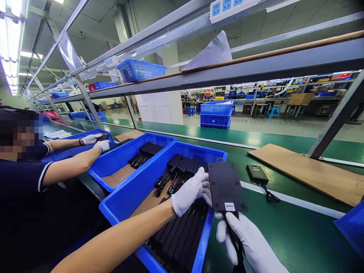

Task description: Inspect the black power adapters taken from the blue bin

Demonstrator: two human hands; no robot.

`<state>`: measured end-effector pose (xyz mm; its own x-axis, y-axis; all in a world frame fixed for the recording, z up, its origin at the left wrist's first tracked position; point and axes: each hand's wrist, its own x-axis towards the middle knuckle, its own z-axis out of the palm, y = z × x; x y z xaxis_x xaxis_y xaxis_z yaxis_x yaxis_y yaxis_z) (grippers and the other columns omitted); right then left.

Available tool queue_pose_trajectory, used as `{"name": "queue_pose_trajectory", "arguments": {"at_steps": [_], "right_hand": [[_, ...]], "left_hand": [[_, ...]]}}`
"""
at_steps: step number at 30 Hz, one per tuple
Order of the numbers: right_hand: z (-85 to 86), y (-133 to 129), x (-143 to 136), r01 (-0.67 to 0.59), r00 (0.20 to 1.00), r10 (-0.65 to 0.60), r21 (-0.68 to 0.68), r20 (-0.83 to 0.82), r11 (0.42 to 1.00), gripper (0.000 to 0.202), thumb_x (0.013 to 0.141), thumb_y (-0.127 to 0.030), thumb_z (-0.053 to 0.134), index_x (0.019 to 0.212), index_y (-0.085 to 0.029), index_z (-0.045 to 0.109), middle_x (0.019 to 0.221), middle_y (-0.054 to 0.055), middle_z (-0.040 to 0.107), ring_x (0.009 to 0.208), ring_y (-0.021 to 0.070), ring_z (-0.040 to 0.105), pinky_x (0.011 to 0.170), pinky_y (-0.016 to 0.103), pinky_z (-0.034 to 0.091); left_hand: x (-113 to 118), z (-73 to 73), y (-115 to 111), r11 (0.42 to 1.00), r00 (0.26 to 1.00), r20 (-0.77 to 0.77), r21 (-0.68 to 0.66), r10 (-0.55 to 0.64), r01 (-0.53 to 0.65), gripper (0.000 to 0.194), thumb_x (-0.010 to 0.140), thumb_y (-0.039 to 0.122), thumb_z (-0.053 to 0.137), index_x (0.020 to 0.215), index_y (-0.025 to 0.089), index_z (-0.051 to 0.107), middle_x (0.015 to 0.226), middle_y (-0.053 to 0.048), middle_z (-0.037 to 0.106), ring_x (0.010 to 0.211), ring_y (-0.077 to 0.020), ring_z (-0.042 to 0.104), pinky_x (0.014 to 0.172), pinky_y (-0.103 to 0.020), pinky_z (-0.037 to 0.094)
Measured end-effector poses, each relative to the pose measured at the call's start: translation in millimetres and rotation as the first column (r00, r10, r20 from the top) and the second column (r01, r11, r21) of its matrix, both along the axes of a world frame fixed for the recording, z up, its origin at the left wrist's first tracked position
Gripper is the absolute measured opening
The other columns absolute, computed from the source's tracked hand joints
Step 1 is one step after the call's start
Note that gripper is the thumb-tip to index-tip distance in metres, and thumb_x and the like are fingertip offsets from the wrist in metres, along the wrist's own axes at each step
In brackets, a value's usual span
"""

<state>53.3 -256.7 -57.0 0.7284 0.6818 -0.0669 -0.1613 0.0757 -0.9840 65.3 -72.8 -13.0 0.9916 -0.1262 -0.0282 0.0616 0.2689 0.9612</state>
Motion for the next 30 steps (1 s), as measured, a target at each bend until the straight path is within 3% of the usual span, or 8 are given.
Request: {"name": "queue_pose_trajectory", "arguments": {"at_steps": [10,17,24,30], "right_hand": [[4.8,-1.2,-1.8,0.023,1.000,-0.024,-0.040,-0.007,0.999,0.047,0.093,-0.064,0.043,0.096,-0.018,0.052,0.066,-0.002,0.062,0.040,0.0092,0.040,0.045,0.023,0.039],[4.4,-0.8,-1.8,0.002,1.000,-0.002,-0.013,0.000,1.000,0.047,0.094,-0.064,0.040,0.097,-0.019,0.052,0.073,-0.001,0.063,0.041,0.0084,0.041,0.045,0.023,0.037],[7.1,-0.8,-2.5,0.031,0.999,-0.032,-0.080,-0.010,0.996,0.055,0.089,-0.072,0.040,0.094,-0.019,0.054,0.051,-0.004,0.053,0.040,0.0117,0.040,0.043,0.023,0.040],[7.6,-2.1,-3.6,0.033,0.999,-0.034,-0.086,-0.016,0.996,0.057,0.086,-0.075,0.042,0.092,-0.019,0.052,0.054,-0.003,0.056,0.039,0.0111,0.040,0.042,0.023,0.041]], "left_hand": [[1.6,-5.3,3.5,1.000,0.999,0.023,0.003,-0.026,0.026,0.074,0.085,0.075,0.029,0.112,0.014,0.060,0.096,-0.011,0.065,0.077,-0.0162,0.060,0.072,-0.029,0.044],[2.1,-6.8,4.5,0.999,0.999,0.028,0.011,-0.037,0.037,0.075,0.085,0.075,0.029,0.113,0.014,0.061,0.097,-0.011,0.064,0.077,-0.0161,0.060,0.072,-0.029,0.043],[1.2,-4.7,3.6,0.999,0.999,0.016,0.009,-0.031,0.031,0.077,0.082,0.078,0.031,0.113,0.014,0.060,0.096,-0.011,0.065,0.077,-0.0162,0.060,0.070,-0.028,0.043],[-0.1,-2.1,2.4,1.000,0.999,0.023,0.007,-0.029,0.029,0.075,0.084,0.076,0.030,0.115,0.014,0.058,0.098,-0.011,0.064,0.081,-0.0184,0.061,0.072,-0.031,0.045]]}}
